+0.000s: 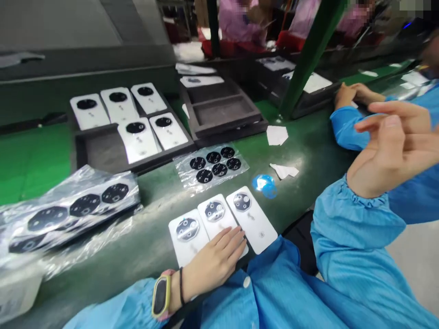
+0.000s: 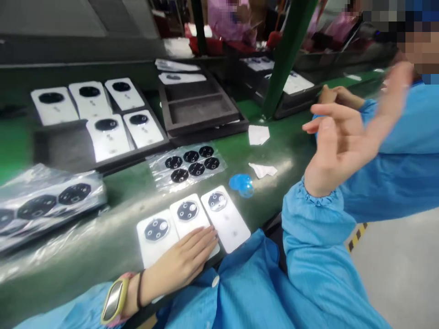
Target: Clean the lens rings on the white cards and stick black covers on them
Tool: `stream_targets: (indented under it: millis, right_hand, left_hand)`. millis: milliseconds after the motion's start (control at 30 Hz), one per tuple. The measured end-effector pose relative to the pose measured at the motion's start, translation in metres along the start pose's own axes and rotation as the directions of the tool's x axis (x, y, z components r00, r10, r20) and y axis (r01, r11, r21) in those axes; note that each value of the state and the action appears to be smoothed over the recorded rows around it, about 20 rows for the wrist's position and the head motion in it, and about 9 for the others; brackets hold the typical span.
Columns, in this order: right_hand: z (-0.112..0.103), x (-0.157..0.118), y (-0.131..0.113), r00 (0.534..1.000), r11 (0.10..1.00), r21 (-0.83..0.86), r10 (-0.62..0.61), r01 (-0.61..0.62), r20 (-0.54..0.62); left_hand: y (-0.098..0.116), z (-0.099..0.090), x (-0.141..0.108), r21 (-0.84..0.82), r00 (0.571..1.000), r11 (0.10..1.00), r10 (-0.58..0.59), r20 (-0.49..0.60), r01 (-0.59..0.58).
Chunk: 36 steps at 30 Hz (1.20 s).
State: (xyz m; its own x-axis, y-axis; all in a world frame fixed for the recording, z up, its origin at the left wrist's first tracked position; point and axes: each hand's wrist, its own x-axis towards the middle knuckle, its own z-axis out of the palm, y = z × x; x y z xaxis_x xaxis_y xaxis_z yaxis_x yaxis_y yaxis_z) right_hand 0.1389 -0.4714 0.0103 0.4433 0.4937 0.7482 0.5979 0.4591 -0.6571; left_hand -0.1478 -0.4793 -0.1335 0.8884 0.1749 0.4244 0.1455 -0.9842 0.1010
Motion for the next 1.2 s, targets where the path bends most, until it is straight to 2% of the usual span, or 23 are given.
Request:
stream_targets:
  millis: [67, 100, 133, 167, 200, 233, 267, 300, 333, 433, 567, 800, 933, 1200]
  right_hand:
    - [0.022, -0.013, 0.015, 0.995, 0.998, 0.002, -0.068, 0.068, 0.078]
    - [0.037, -0.021, 0.024, 0.964, 0.999, -0.020, -0.026, 0.032, 0.264]
    - [0.052, -0.030, 0.033, 0.867, 0.999, -0.052, 0.037, -0.013, 0.497]
    - [0.067, -0.040, 0.042, 0.702, 0.995, -0.096, 0.091, -0.032, 0.706]
    - [0.081, -0.049, 0.050, 0.490, 0.992, -0.129, 0.118, -0.013, 0.864]
    - [0.094, -0.058, 0.057, 0.374, 0.992, -0.126, 0.118, -0.005, 0.920]
    - [0.104, -0.065, 0.064, 0.305, 0.993, -0.121, 0.116, -0.002, 0.945]
    - [0.112, -0.070, 0.069, 0.255, 0.992, -0.124, 0.119, 0.007, 0.960]
    - [0.117, -0.074, 0.073, 0.227, 0.992, -0.126, 0.120, 0.014, 0.967]
    - [0.119, -0.077, 0.079, 0.170, 0.991, -0.133, 0.128, 0.023, 0.977]
    - [0.111, -0.075, 0.078, 0.124, 0.990, -0.142, 0.138, 0.024, 0.983]
    - [0.110, -0.084, 0.076, 0.130, 0.981, -0.183, 0.175, 0.056, 0.976]
    - [0.109, -0.082, 0.072, 0.105, 0.979, -0.178, 0.167, 0.101, 0.980]
    - [0.108, -0.071, 0.057, 0.039, 0.939, -0.218, 0.216, 0.267, 0.976]
  left_hand:
    - [0.000, -0.001, 0.005, -0.008, 1.000, 1.000, -0.003, 0.010, 0.003]
    - [-0.001, -0.002, 0.007, -0.006, 1.000, 1.000, -0.004, 0.006, 0.004]
    - [-0.001, -0.001, 0.010, 0.003, 1.000, 1.000, -0.013, 0.004, 0.013]
    - [-0.001, 0.000, 0.013, 0.011, 1.000, 1.000, -0.018, -0.006, 0.018]
    - [0.000, 0.002, 0.015, 0.011, 1.000, 1.000, -0.028, -0.013, 0.028]
    - [0.000, 0.005, 0.017, 0.002, 0.999, 0.999, -0.034, -0.015, 0.034]
    - [0.001, 0.009, 0.019, -0.017, 0.999, 0.999, -0.035, -0.011, 0.035]
    - [0.001, 0.013, 0.020, -0.044, 0.999, 0.998, -0.036, 0.001, 0.036]
    - [0.001, 0.017, 0.021, -0.074, 0.999, 0.997, -0.036, 0.019, 0.037]
    - [-0.001, 0.029, 0.020, -0.137, 0.996, 0.989, -0.041, 0.084, 0.053]
    - [-0.003, 0.034, 0.018, -0.175, 0.991, 0.982, -0.049, 0.125, 0.071]
    - [-0.003, 0.034, 0.017, -0.227, 0.987, 0.970, -0.055, 0.150, 0.089]
    - [-0.003, 0.031, 0.018, -0.203, 0.988, 0.975, -0.061, 0.143, 0.090]
    - [-0.004, 0.022, 0.024, -0.118, 0.987, 0.993, 0.018, 0.161, 0.001]
